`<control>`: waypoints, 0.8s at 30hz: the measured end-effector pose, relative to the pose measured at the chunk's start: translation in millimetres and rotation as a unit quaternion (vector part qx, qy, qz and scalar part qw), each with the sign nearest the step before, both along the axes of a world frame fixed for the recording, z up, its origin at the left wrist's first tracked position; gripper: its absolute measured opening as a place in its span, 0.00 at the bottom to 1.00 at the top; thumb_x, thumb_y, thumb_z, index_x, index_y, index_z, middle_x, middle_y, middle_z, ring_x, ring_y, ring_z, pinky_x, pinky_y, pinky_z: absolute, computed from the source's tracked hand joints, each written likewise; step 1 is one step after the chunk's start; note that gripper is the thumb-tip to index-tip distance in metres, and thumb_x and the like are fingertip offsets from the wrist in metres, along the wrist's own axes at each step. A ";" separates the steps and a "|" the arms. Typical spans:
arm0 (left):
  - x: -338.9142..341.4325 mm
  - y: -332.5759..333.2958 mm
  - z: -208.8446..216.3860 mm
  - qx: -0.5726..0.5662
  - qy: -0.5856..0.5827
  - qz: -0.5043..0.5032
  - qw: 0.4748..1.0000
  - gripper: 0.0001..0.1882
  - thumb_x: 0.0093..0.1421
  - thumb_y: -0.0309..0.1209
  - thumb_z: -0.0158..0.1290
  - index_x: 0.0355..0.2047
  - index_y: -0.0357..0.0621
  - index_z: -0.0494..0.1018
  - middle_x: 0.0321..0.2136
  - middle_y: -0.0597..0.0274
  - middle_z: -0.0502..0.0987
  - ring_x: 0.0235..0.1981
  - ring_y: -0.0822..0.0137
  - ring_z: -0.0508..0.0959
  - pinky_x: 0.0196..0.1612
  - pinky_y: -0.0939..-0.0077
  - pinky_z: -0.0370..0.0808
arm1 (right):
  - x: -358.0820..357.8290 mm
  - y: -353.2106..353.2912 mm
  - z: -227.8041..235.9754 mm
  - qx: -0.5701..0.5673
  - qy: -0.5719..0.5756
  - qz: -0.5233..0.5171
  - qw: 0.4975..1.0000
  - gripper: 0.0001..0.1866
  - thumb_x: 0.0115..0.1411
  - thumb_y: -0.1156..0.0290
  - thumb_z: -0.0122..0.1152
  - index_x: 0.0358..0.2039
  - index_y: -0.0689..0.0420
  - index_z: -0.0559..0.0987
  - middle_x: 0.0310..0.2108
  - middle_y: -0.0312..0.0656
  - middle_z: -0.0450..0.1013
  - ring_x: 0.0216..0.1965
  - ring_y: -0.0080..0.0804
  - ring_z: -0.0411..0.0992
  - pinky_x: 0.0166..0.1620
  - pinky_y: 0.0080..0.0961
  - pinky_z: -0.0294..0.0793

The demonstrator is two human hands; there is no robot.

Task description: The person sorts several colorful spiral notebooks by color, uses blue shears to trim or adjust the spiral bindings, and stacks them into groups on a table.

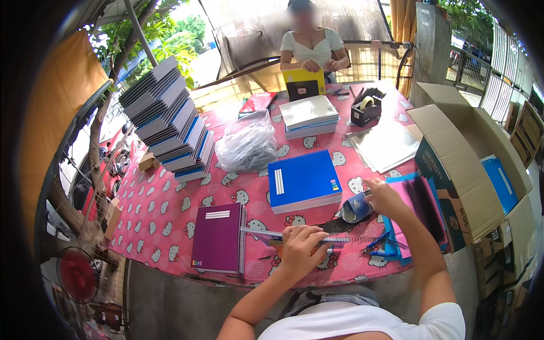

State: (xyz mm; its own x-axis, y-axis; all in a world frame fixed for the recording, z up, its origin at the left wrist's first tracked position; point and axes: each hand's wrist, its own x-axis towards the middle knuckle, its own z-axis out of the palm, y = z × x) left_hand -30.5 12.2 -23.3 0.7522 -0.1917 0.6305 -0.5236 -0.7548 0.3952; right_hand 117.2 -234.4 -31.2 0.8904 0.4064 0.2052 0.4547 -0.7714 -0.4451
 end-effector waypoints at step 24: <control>11.6 1.7 1.4 -0.046 0.023 0.020 0.998 0.13 0.40 0.35 0.68 0.23 0.45 0.77 0.21 0.63 0.77 0.27 0.62 0.76 0.46 0.65 0.64 | 0.0 -38.8 -59.5 0.308 0.184 0.136 0.924 0.24 0.41 0.77 0.67 0.43 0.57 0.76 0.33 0.43 0.74 0.36 0.34 0.73 0.40 0.30 0.73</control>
State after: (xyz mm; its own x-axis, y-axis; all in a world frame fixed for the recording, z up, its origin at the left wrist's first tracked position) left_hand -18.9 13.8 -21.9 0.7868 -0.1034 0.6085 -0.4732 -0.7341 0.4870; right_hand 117.2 -273.2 -90.7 0.8285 0.5317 0.1757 0.3247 -0.2005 -0.9243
